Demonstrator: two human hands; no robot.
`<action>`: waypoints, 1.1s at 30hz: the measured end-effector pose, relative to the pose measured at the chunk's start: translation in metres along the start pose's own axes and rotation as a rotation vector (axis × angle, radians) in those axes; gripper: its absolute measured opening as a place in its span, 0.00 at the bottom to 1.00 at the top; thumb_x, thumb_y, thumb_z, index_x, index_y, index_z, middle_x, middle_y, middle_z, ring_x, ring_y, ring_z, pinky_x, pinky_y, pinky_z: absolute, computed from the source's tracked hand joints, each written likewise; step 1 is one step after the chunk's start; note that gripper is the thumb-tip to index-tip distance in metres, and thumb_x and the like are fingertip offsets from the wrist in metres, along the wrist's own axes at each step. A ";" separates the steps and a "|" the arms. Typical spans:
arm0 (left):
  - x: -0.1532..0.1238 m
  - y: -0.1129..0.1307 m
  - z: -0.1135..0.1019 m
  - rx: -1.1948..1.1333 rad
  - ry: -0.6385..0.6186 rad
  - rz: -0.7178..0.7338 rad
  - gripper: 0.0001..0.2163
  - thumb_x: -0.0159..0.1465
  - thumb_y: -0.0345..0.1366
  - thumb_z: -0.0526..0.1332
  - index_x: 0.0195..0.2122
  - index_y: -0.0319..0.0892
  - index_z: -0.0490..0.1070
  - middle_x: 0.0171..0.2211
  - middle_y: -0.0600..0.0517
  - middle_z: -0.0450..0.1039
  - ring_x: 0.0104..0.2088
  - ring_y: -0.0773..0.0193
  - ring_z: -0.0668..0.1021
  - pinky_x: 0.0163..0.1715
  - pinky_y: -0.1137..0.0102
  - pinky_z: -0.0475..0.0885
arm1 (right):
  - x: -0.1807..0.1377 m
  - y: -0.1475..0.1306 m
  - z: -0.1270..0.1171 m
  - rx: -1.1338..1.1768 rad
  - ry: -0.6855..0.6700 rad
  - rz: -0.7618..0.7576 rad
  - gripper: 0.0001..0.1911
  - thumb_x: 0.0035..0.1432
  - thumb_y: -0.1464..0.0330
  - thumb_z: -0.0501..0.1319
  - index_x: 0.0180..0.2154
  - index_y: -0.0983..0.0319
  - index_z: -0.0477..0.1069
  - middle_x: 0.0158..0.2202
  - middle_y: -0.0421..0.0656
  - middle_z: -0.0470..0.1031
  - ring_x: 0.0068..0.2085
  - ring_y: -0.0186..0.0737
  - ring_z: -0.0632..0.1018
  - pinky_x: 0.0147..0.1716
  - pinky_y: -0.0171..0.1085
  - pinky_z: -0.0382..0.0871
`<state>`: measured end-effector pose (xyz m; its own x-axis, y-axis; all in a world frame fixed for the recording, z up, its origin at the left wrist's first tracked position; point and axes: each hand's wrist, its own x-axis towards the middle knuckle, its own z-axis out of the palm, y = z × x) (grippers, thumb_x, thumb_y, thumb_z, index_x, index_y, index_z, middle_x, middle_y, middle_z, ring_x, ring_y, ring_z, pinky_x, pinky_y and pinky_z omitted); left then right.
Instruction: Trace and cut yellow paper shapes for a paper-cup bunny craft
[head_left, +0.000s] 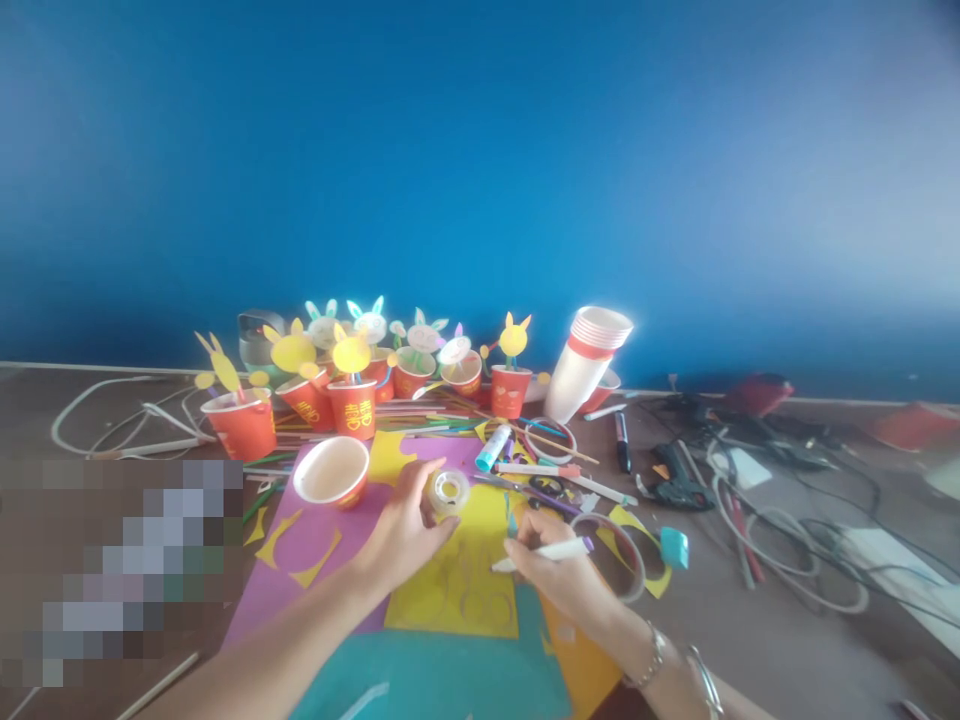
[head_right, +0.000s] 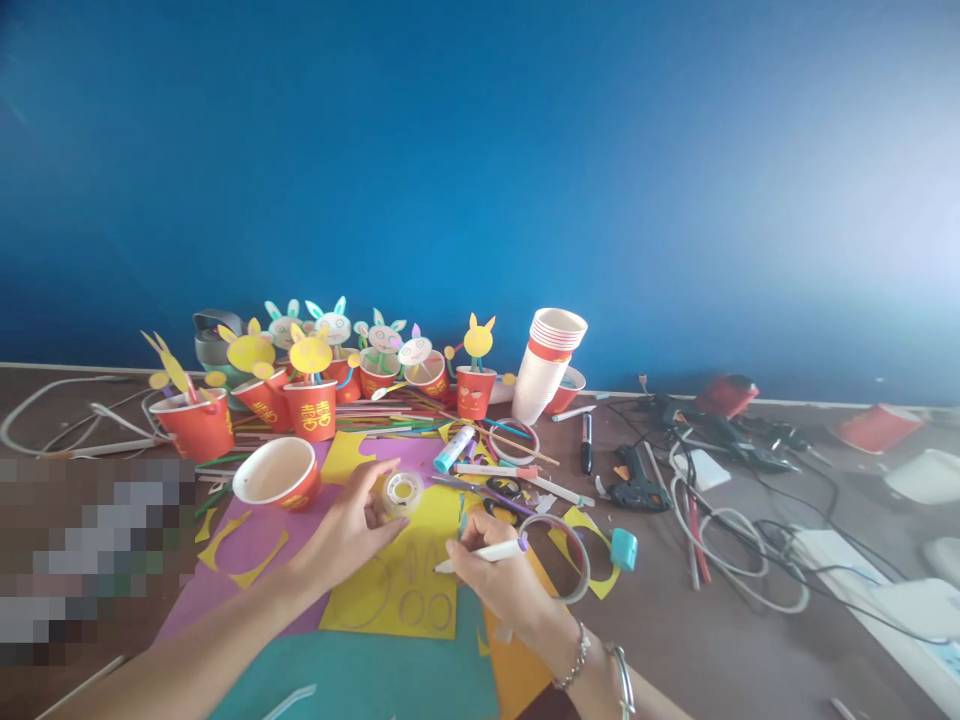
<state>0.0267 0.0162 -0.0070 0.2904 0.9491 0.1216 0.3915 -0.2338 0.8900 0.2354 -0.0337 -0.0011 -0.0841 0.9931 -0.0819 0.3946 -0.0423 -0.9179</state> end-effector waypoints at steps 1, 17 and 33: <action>-0.001 0.001 0.000 0.013 -0.012 0.017 0.26 0.54 0.31 0.61 0.55 0.48 0.57 0.49 0.47 0.62 0.26 0.70 0.70 0.31 0.68 0.71 | 0.000 0.002 0.001 -0.036 0.007 -0.008 0.12 0.52 0.68 0.56 0.20 0.59 0.56 0.16 0.35 0.65 0.19 0.31 0.65 0.18 0.31 0.59; -0.004 -0.004 0.005 0.146 -0.085 0.129 0.32 0.53 0.24 0.60 0.57 0.50 0.53 0.56 0.44 0.54 0.28 0.68 0.68 0.31 0.65 0.72 | 0.000 -0.002 0.002 -0.193 0.000 -0.007 0.12 0.49 0.70 0.57 0.19 0.60 0.54 0.18 0.34 0.60 0.20 0.30 0.64 0.19 0.29 0.57; -0.005 -0.003 0.006 0.133 -0.081 0.108 0.31 0.52 0.26 0.60 0.57 0.48 0.54 0.55 0.45 0.56 0.26 0.69 0.68 0.31 0.67 0.71 | 0.000 0.000 0.003 -0.176 0.012 0.010 0.13 0.50 0.66 0.58 0.20 0.60 0.55 0.18 0.34 0.61 0.21 0.30 0.60 0.19 0.30 0.54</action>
<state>0.0290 0.0114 -0.0128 0.4048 0.8980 0.1728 0.4649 -0.3648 0.8067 0.2324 -0.0339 -0.0029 -0.0687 0.9940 -0.0846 0.5492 -0.0331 -0.8350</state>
